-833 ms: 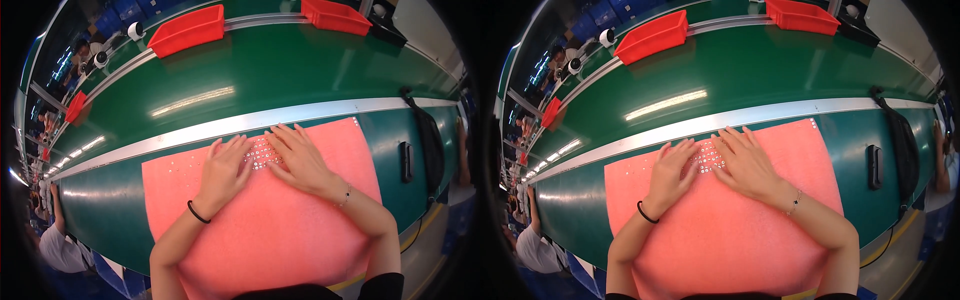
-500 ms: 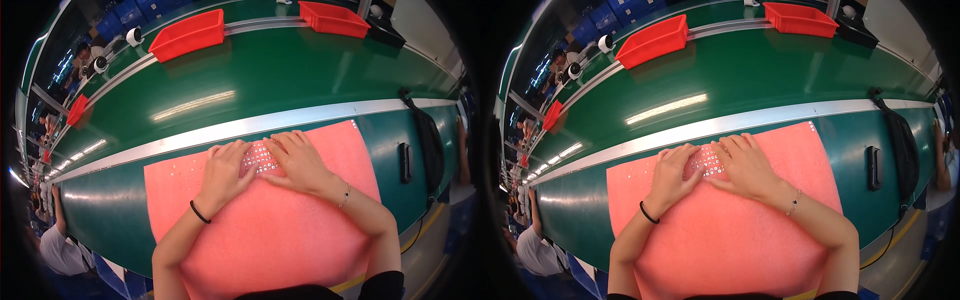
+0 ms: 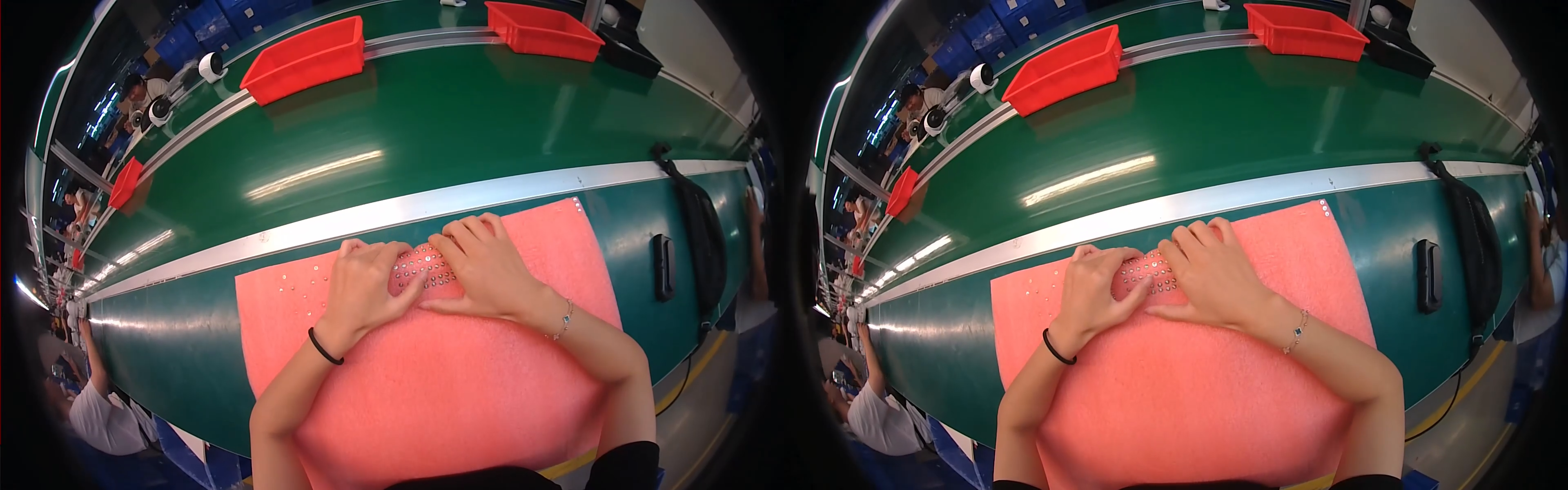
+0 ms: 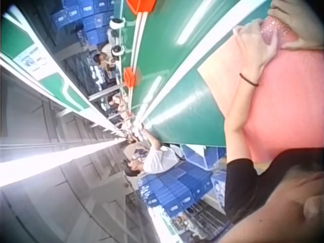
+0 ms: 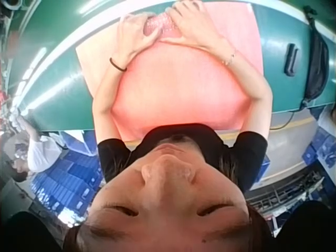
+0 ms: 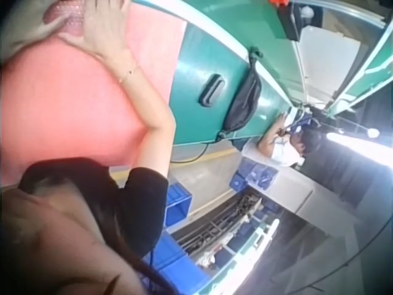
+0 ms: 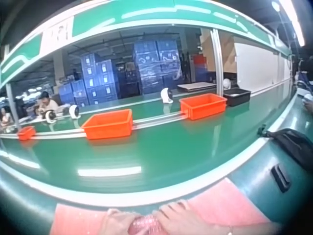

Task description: Sorting and arranging small electronic components on a foam mat at a factory assembly line.

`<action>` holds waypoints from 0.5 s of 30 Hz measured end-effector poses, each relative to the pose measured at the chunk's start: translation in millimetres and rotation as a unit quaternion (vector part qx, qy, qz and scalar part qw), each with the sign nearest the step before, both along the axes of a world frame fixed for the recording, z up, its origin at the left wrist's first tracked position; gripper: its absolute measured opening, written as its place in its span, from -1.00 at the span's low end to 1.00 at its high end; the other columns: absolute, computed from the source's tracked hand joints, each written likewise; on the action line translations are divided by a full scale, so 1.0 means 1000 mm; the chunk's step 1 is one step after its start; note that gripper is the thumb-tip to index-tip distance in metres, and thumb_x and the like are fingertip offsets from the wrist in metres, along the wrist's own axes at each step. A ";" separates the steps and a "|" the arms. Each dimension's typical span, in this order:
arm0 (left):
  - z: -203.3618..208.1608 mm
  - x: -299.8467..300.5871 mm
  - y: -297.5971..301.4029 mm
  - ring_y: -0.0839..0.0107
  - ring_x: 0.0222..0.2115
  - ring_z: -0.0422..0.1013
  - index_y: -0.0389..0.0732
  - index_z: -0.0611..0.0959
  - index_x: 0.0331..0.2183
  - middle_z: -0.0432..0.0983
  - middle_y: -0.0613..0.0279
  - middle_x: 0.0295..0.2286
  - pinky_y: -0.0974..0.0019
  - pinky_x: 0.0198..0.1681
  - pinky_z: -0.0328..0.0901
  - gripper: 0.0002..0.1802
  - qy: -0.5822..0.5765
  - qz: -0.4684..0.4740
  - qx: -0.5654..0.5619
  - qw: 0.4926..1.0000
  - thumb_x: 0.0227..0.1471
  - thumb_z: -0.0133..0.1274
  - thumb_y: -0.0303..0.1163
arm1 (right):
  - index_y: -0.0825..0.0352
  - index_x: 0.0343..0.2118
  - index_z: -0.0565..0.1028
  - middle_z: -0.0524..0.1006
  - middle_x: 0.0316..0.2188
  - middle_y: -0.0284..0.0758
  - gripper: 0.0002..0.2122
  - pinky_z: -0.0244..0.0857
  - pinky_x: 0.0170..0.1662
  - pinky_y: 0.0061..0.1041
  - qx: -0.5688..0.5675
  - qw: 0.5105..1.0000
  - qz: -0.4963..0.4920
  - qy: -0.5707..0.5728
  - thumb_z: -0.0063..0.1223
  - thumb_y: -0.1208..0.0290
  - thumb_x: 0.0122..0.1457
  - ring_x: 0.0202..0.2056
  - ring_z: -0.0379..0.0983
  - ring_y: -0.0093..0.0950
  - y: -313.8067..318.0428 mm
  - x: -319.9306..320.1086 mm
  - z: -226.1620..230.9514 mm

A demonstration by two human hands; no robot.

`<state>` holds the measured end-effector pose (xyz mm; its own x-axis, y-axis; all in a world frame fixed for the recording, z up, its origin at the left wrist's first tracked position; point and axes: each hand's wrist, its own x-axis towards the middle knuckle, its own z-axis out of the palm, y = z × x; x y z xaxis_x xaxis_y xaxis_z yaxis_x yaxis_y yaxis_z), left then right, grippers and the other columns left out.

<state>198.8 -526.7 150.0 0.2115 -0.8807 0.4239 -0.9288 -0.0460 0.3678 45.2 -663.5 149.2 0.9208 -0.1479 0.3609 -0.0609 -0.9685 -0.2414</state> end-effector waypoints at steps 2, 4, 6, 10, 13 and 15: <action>-0.002 0.000 0.001 0.24 -0.53 0.43 -0.24 0.61 -0.40 0.51 0.15 -0.61 0.24 -0.28 0.22 -0.67 0.016 -0.011 -0.017 1.000 -0.16 0.21 -0.18 | 0.40 -0.15 0.45 0.40 -0.25 -0.24 -0.36 0.12 -0.01 -0.29 -0.002 1.000 0.001 0.004 0.23 -0.10 -0.14 -0.16 0.31 -0.33 0.001 0.000 0.001; 0.000 0.001 0.003 0.23 -0.53 0.43 -0.25 0.62 -0.39 0.53 0.14 -0.56 0.24 -0.26 0.22 -0.66 0.023 -0.016 -0.001 1.000 -0.19 0.22 -0.21 | 0.38 -0.22 0.46 0.41 -0.30 -0.26 -0.40 0.12 -0.02 -0.30 -0.005 1.000 0.003 -0.006 0.24 -0.10 -0.15 -0.19 0.32 -0.35 0.001 -0.001 0.000; 0.001 0.001 0.004 0.23 -0.53 0.42 -0.27 0.63 -0.38 0.56 0.13 -0.52 0.25 -0.25 0.23 -0.66 0.030 -0.021 0.014 0.999 -0.21 0.22 -0.24 | 0.37 -0.24 0.47 0.42 -0.34 -0.27 -0.41 0.13 -0.02 -0.31 0.000 1.000 0.010 -0.017 0.25 -0.09 -0.16 -0.22 0.34 -0.36 0.000 -0.001 0.000; 0.007 0.000 0.005 0.21 -0.56 0.40 -0.25 0.62 -0.43 0.53 0.14 -0.57 0.26 -0.26 0.23 -0.62 0.014 -0.044 0.003 0.999 -0.26 0.27 -0.16 | 0.35 -0.34 0.48 0.43 -0.46 -0.30 -0.47 0.18 -0.08 -0.34 0.006 0.998 0.021 -0.053 0.28 -0.07 -0.19 -0.34 0.37 -0.36 -0.001 0.001 -0.004; 0.007 0.000 0.006 0.22 -0.58 0.38 -0.23 0.61 -0.47 0.50 0.15 -0.60 0.25 -0.28 0.24 -0.58 0.018 -0.045 0.027 0.998 -0.30 0.30 -0.09 | 0.32 -0.43 0.48 0.42 -0.54 -0.31 -0.52 0.22 -0.17 -0.36 0.013 0.998 0.030 -0.054 0.30 -0.05 -0.21 -0.43 0.39 -0.36 -0.001 0.000 -0.003; 0.005 0.001 0.006 0.22 -0.60 0.38 -0.22 0.60 -0.49 0.49 0.16 -0.63 0.25 -0.30 0.24 -0.56 0.021 -0.045 0.041 0.998 -0.31 0.32 -0.06 | 0.32 -0.46 0.47 0.43 -0.58 -0.31 -0.52 0.23 -0.20 -0.37 0.010 0.998 0.030 -0.050 0.28 -0.06 -0.19 -0.45 0.39 -0.37 -0.001 0.000 -0.002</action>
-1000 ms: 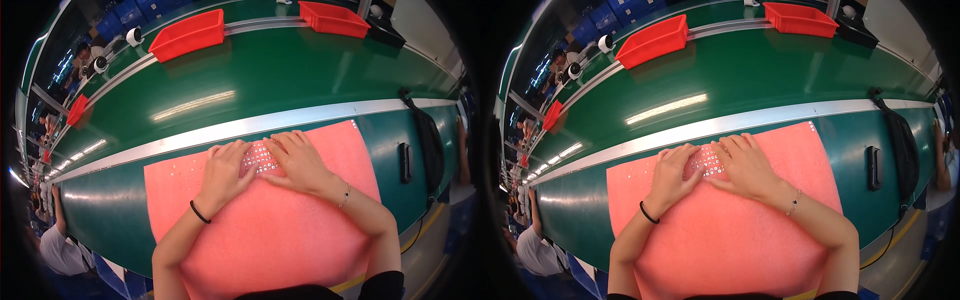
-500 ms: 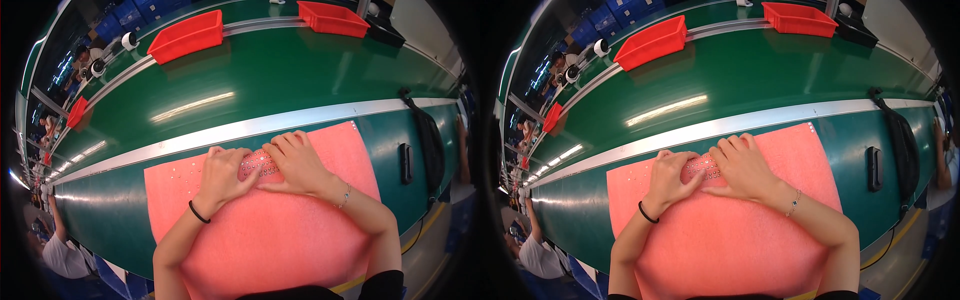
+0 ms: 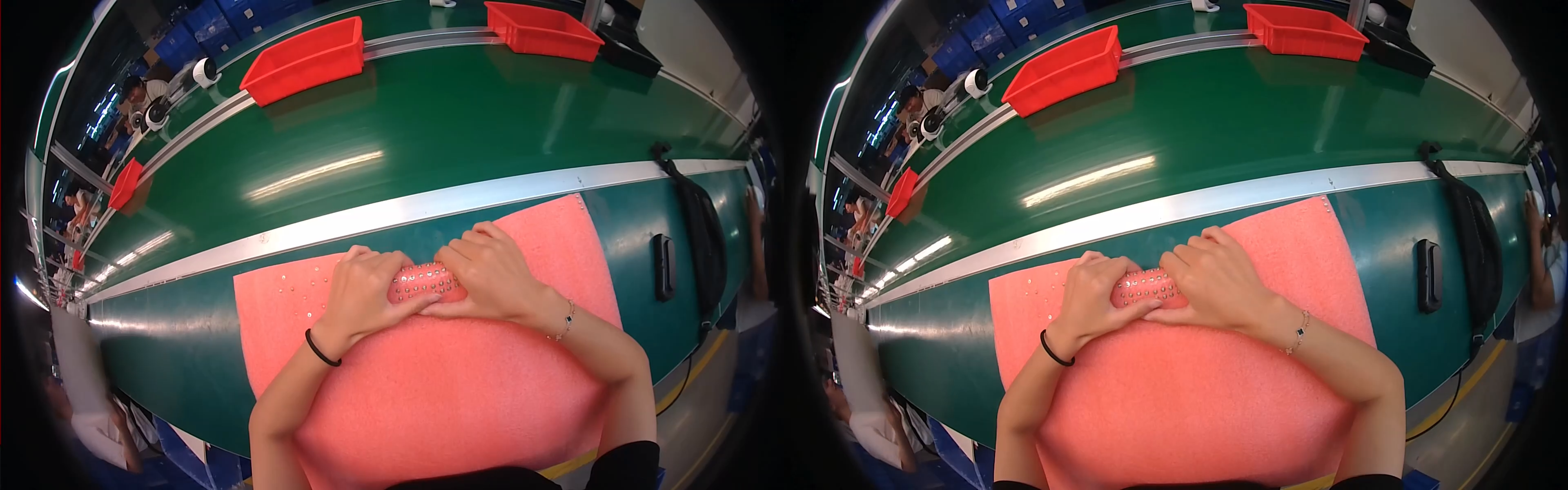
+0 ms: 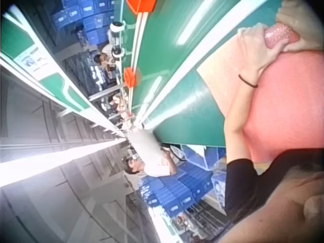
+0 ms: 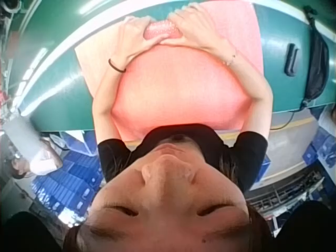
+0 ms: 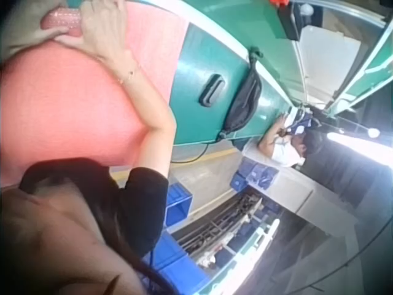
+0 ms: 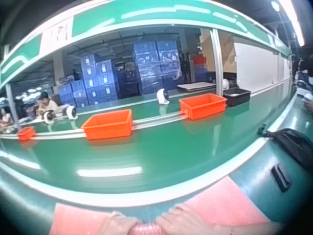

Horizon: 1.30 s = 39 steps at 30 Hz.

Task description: Sorting and arranging small electronic components on a foam mat at a factory assembly line.

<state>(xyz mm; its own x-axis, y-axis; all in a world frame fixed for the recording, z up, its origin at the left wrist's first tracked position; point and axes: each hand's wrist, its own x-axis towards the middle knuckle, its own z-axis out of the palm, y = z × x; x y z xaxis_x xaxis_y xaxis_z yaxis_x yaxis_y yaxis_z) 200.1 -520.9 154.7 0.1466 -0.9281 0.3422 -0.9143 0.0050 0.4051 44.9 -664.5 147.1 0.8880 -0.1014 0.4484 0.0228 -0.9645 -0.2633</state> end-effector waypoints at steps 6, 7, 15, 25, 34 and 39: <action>-0.005 0.000 -0.001 0.24 -0.68 0.35 -0.20 0.58 -0.56 0.44 0.21 -0.71 0.25 -0.38 0.26 -0.57 -0.019 -0.015 -0.028 0.999 -0.30 0.32 -0.04 | 0.29 -0.57 0.43 0.40 -0.69 -0.33 -0.55 0.22 -0.37 -0.41 0.001 1.000 0.009 0.005 0.30 -0.05 -0.21 -0.57 0.39 -0.38 0.000 0.000 -0.001; -0.004 0.000 -0.001 0.25 -0.69 0.34 -0.20 0.57 -0.58 0.42 0.22 -0.73 0.25 -0.40 0.26 -0.57 -0.028 -0.016 -0.026 0.999 -0.30 0.33 -0.03 | 0.27 -0.59 0.43 0.38 -0.71 -0.35 -0.56 0.20 -0.44 -0.42 -0.005 1.000 0.014 -0.012 0.33 -0.04 -0.24 -0.61 0.36 -0.38 -0.001 0.000 -0.003; -0.005 -0.001 0.001 0.27 -0.74 0.29 -0.17 0.52 -0.65 0.34 0.24 -0.78 0.27 -0.50 0.24 -0.54 -0.065 -0.026 -0.050 0.996 -0.33 0.33 -0.01 | 0.23 -0.64 0.37 0.35 -0.77 -0.39 -0.56 0.18 -0.53 -0.43 -0.020 0.999 0.023 -0.036 0.30 -0.06 -0.24 -0.69 0.34 -0.41 0.002 -0.001 -0.001; -0.004 -0.003 0.000 0.26 -0.76 0.25 -0.16 0.47 -0.69 0.27 0.25 -0.81 0.27 -0.55 0.21 -0.51 -0.081 -0.026 -0.071 0.994 -0.36 0.33 0.01 | 0.23 -0.68 0.34 0.37 -0.81 -0.37 -0.56 0.26 -0.52 -0.41 -0.015 0.999 0.028 -0.019 0.28 -0.04 -0.23 -0.68 0.41 -0.36 0.003 -0.002 0.003; -0.012 -0.005 0.001 0.15 -0.07 0.30 -0.27 0.45 -0.07 0.39 0.03 -0.13 0.09 0.03 0.13 -0.30 -0.068 0.023 -0.006 0.997 -0.15 0.21 0.01 | 0.40 0.00 0.38 0.38 0.02 -0.11 -0.29 -0.01 0.19 -0.14 -0.027 0.998 -0.049 0.007 0.18 -0.13 -0.08 0.09 0.25 -0.23 0.004 -0.003 -0.008; -0.018 -0.007 0.005 0.03 0.25 -0.06 -0.33 0.21 0.18 0.07 -0.02 0.20 -0.06 0.24 -0.14 -0.12 -0.123 0.056 0.072 0.988 0.03 -0.02 0.12 | 0.45 0.20 0.16 0.14 0.23 -0.08 -0.13 -0.26 0.29 -0.06 -0.030 0.993 -0.055 0.100 -0.02 -0.24 0.02 0.28 -0.04 -0.19 0.008 -0.002 -0.010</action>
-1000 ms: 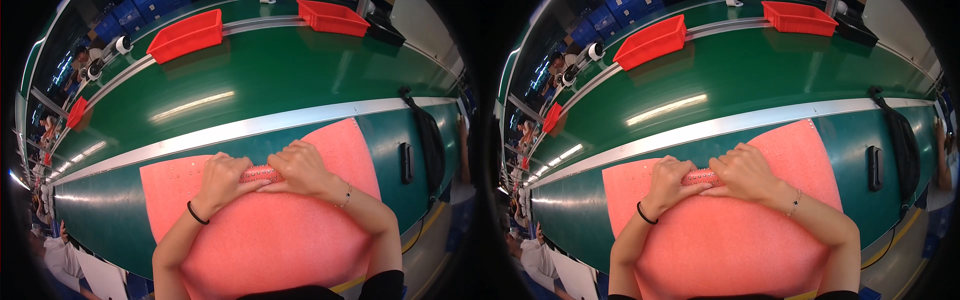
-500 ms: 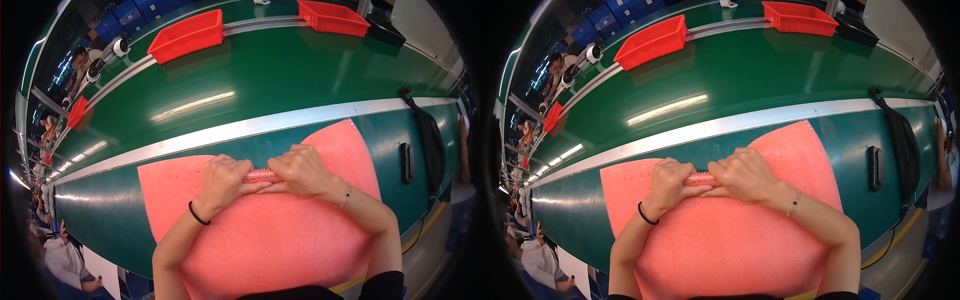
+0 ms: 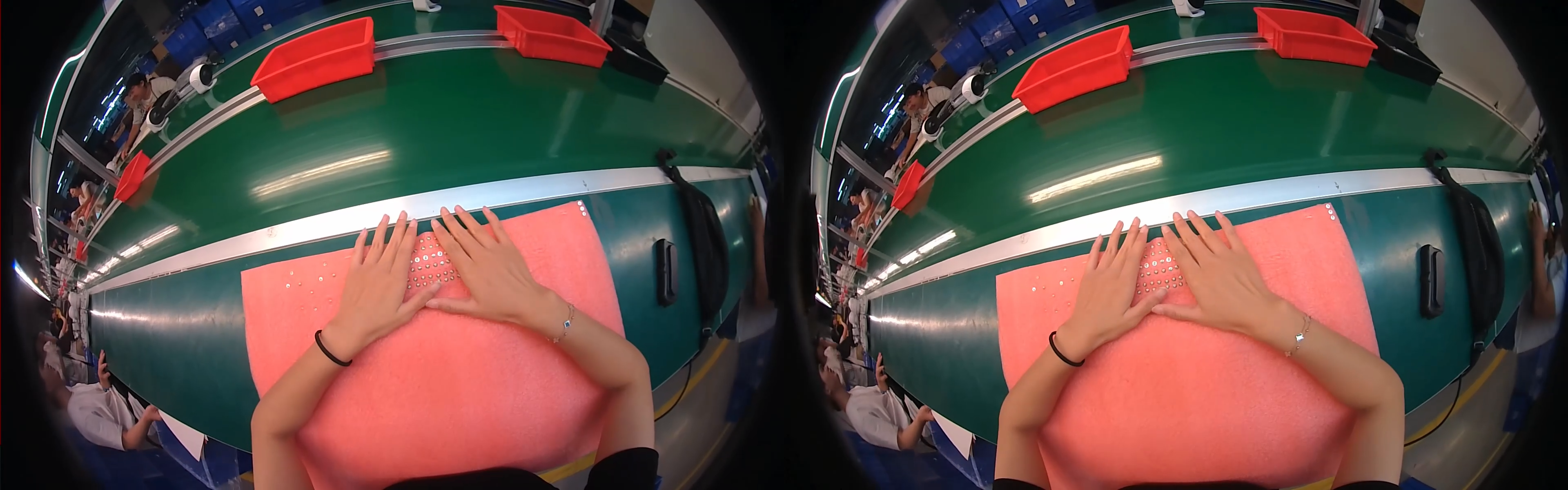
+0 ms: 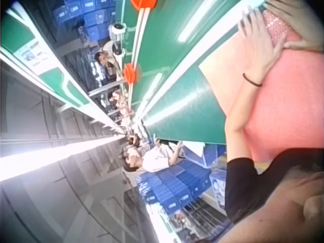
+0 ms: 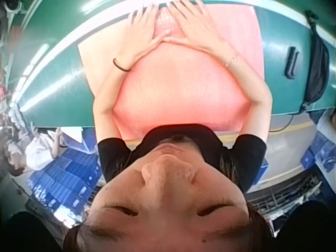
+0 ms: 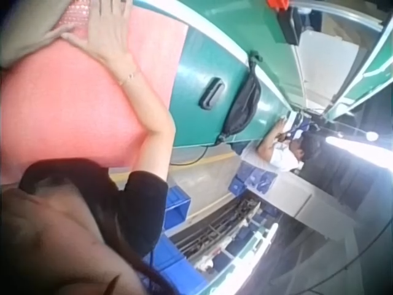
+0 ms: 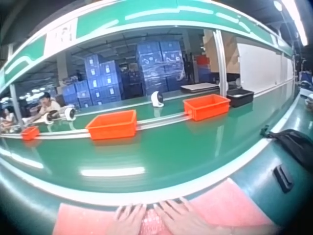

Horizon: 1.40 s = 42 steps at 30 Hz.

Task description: Sorting and arranging small electronic components on a foam mat at a factory assembly line.

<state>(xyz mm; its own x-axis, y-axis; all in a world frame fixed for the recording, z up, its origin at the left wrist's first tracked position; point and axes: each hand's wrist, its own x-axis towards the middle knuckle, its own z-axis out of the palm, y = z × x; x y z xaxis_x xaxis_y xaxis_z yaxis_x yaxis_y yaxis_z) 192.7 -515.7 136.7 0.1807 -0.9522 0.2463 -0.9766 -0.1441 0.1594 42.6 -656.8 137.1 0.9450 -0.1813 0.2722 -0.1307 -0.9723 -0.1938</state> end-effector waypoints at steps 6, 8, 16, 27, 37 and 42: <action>0.000 -0.004 -0.004 0.00 0.24 -0.07 -0.34 0.22 0.18 0.06 -0.06 0.20 -0.12 0.24 -0.16 -0.15 -0.031 -0.007 0.034 0.999 0.07 -0.10 0.13 | 0.47 0.22 0.11 0.08 0.26 -0.09 -0.14 -0.28 0.29 -0.02 -0.023 1.000 0.007 0.018 -0.11 -0.24 0.07 0.29 -0.06 -0.20 -0.005 -0.004 0.000; 0.001 -0.003 -0.008 0.01 0.25 -0.07 -0.34 0.22 0.18 0.05 -0.09 0.20 -0.14 0.24 -0.16 -0.16 -0.028 -0.005 0.028 0.999 0.08 -0.11 0.11 | 0.47 0.22 0.10 0.07 0.27 -0.09 -0.14 -0.28 0.29 0.00 -0.049 0.999 0.013 0.020 -0.13 -0.23 0.08 0.30 -0.06 -0.21 -0.007 -0.003 0.001; -0.016 -0.021 0.015 -0.04 0.26 -0.14 -0.22 0.10 0.23 -0.05 -0.07 0.23 -0.27 0.20 -0.17 -0.30 -0.021 0.061 0.024 0.998 0.17 -0.20 -0.08 | 0.17 0.24 0.17 -0.02 0.30 -0.09 -0.24 -0.36 0.28 0.07 -0.016 0.995 0.012 0.095 -0.11 -0.24 0.06 0.32 -0.18 -0.13 -0.004 0.009 0.005; -0.020 -0.009 0.000 0.04 0.24 -0.07 -0.23 0.24 0.17 0.04 -0.01 0.20 -0.23 0.22 -0.18 -0.33 0.055 0.069 -0.023 0.996 0.14 -0.17 -0.05 | 0.34 0.26 0.06 -0.04 0.32 -0.16 -0.38 -0.47 0.30 0.00 -0.019 0.987 -0.032 0.156 -0.24 0.04 0.25 0.34 -0.26 -0.17 -0.005 0.022 0.013; -0.008 -0.010 -0.016 -0.01 0.27 -0.19 -0.23 0.36 0.07 -0.01 -0.03 0.22 -0.24 0.23 -0.23 -0.39 0.091 0.064 -0.017 0.994 0.08 -0.12 -0.05 | 0.37 0.25 0.07 -0.05 0.31 -0.13 -0.42 -0.48 0.31 -0.02 -0.004 0.984 -0.045 0.174 -0.29 0.09 0.28 0.34 -0.29 -0.16 -0.010 0.025 0.027; -0.015 -0.015 -0.033 -0.07 0.28 -0.27 -0.33 0.37 0.05 -0.06 -0.09 0.23 -0.26 0.23 -0.25 -0.38 0.116 0.065 -0.003 0.991 0.07 -0.12 -0.09 | 0.34 0.09 0.27 0.01 0.27 -0.01 -0.61 -0.42 0.31 -0.05 0.034 0.998 -0.023 0.055 -0.30 0.22 0.30 0.32 -0.22 -0.08 -0.019 0.052 0.027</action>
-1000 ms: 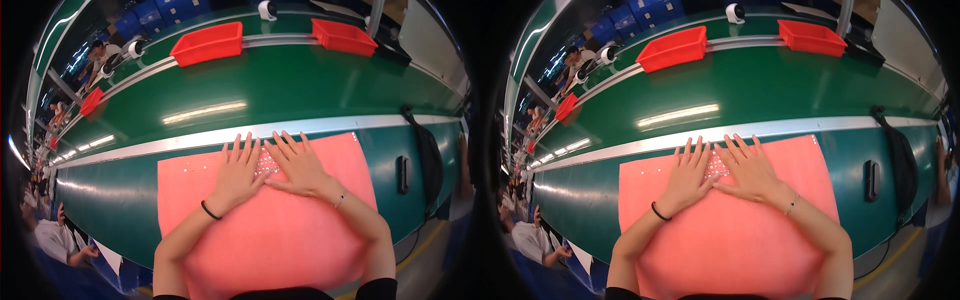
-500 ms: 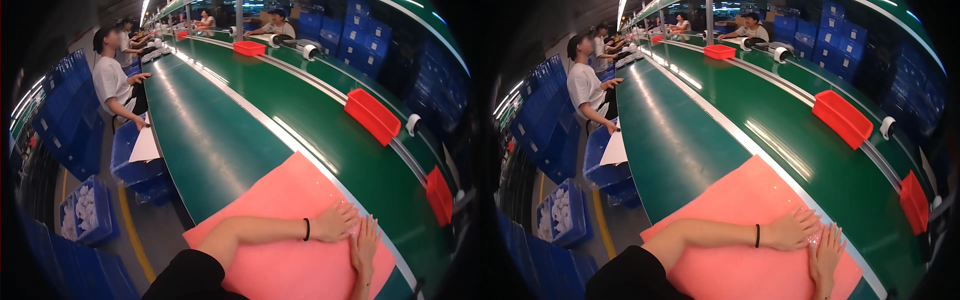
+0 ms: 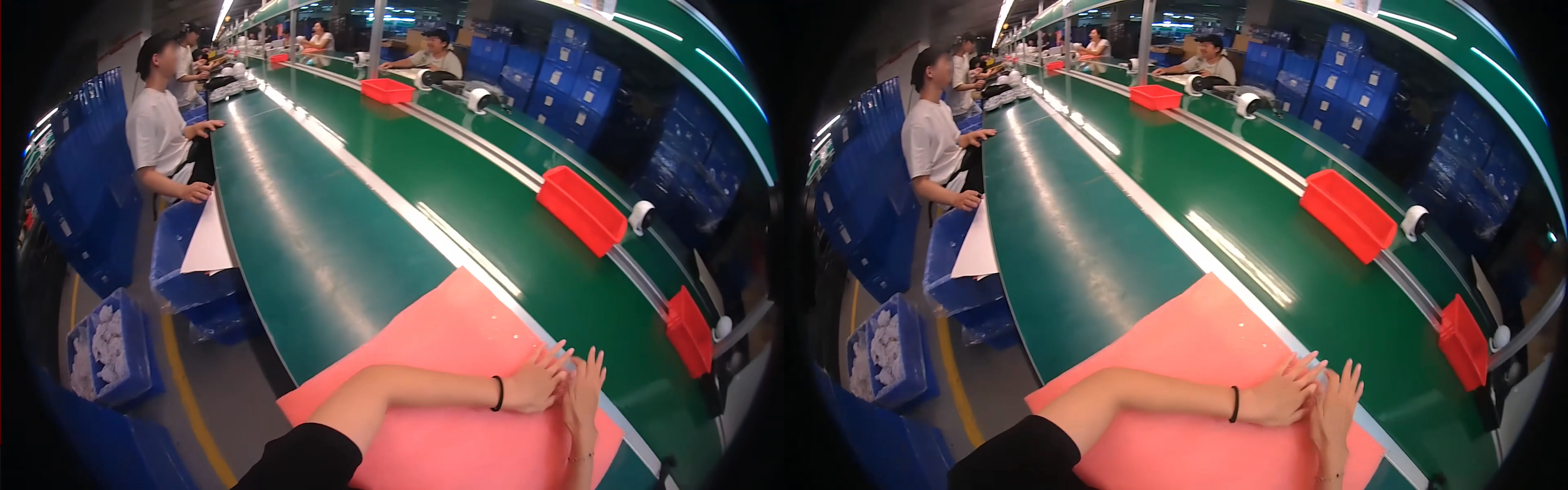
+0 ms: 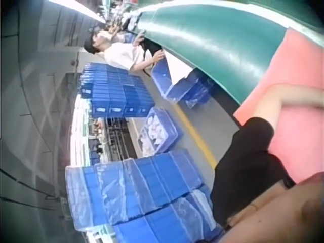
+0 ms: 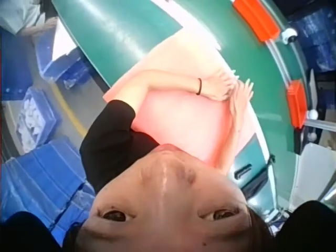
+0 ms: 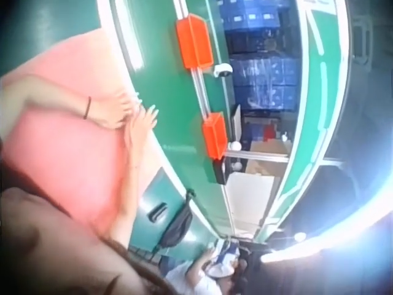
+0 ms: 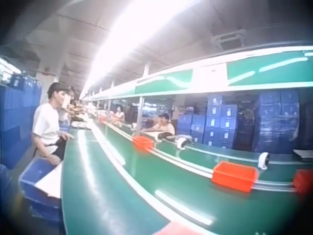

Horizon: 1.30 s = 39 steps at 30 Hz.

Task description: Sorting and arranging small electronic components on a foam mat at a factory assembly line.

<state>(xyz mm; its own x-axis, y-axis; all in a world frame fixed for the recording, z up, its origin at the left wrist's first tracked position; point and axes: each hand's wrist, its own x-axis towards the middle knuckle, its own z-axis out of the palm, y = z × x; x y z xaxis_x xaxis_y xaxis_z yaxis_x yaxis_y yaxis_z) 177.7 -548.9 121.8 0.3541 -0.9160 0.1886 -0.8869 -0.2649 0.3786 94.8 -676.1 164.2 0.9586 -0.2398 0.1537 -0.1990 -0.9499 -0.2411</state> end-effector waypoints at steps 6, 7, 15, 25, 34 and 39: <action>-0.006 -0.004 0.011 -0.09 0.27 -0.23 -0.33 0.30 0.11 -0.03 -0.13 0.22 -0.30 0.23 -0.28 -0.36 -0.012 -0.012 -0.023 1.000 0.09 -0.17 -0.12 | 0.38 0.02 0.31 0.13 0.21 0.02 -0.68 -0.37 0.31 -0.09 0.068 0.991 0.036 -0.113 -0.26 0.33 0.28 0.29 -0.13 -0.06 0.027 0.041 0.001; -0.002 -0.004 0.013 -0.09 0.26 -0.20 -0.31 0.29 0.12 0.01 -0.13 0.20 -0.30 0.22 -0.28 -0.35 -0.002 -0.020 -0.008 1.000 0.09 -0.18 -0.11 | 0.39 0.01 0.32 0.14 0.20 0.01 -0.68 -0.36 0.31 -0.09 0.078 0.989 0.047 -0.115 -0.26 0.33 0.28 0.29 -0.13 -0.06 0.030 0.046 -0.003; -0.013 -0.006 0.008 -0.16 0.21 -0.11 -0.31 0.28 0.15 0.12 -0.15 0.15 -0.30 0.22 -0.28 -0.27 -0.023 -0.023 -0.075 0.997 0.02 -0.09 -0.07 | 0.40 -0.20 0.46 0.39 0.02 -0.06 -0.76 -0.24 0.30 -0.14 0.206 0.967 0.037 -0.144 -0.19 0.34 0.26 0.25 0.03 -0.06 0.025 0.040 -0.021; -0.015 -0.007 0.008 -0.10 0.18 -0.02 -0.29 0.30 0.12 0.18 -0.08 0.13 -0.28 0.22 -0.24 -0.31 -0.044 -0.005 -0.105 0.993 0.06 -0.13 -0.04 | 0.42 -0.34 0.50 0.51 -0.22 -0.12 -0.84 -0.04 0.24 -0.14 0.200 0.963 0.038 -0.177 -0.11 0.47 0.17 0.12 0.25 -0.05 0.026 0.041 -0.025; -0.011 -0.007 0.010 -0.08 0.16 0.03 -0.29 0.31 0.11 0.24 -0.05 0.10 -0.25 0.21 -0.21 -0.33 -0.058 -0.008 -0.076 0.995 0.08 -0.16 -0.05 | 0.43 -0.33 0.50 0.52 -0.26 -0.12 -0.86 -0.01 0.23 -0.12 0.202 0.962 0.041 -0.177 -0.10 0.51 0.14 0.06 0.32 -0.04 0.028 0.040 -0.022; -0.016 -0.010 0.009 -0.08 0.16 0.06 -0.30 0.32 0.10 0.24 -0.07 0.10 -0.22 0.22 -0.20 -0.34 -0.063 -0.004 -0.083 0.995 0.07 -0.16 -0.06 | 0.43 -0.33 0.50 0.52 -0.27 -0.12 -0.86 0.02 0.22 -0.12 0.194 0.963 0.039 -0.184 -0.10 0.52 0.13 0.03 0.34 -0.04 0.028 0.038 -0.025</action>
<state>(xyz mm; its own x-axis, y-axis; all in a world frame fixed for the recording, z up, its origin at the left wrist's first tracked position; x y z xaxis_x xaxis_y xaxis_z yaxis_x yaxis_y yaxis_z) 167.9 -540.1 105.9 0.3109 -0.8709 0.3807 -0.9319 -0.2005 0.3024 132.7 -647.8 139.6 0.8738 -0.2767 0.3998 0.0363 -0.7828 -0.6212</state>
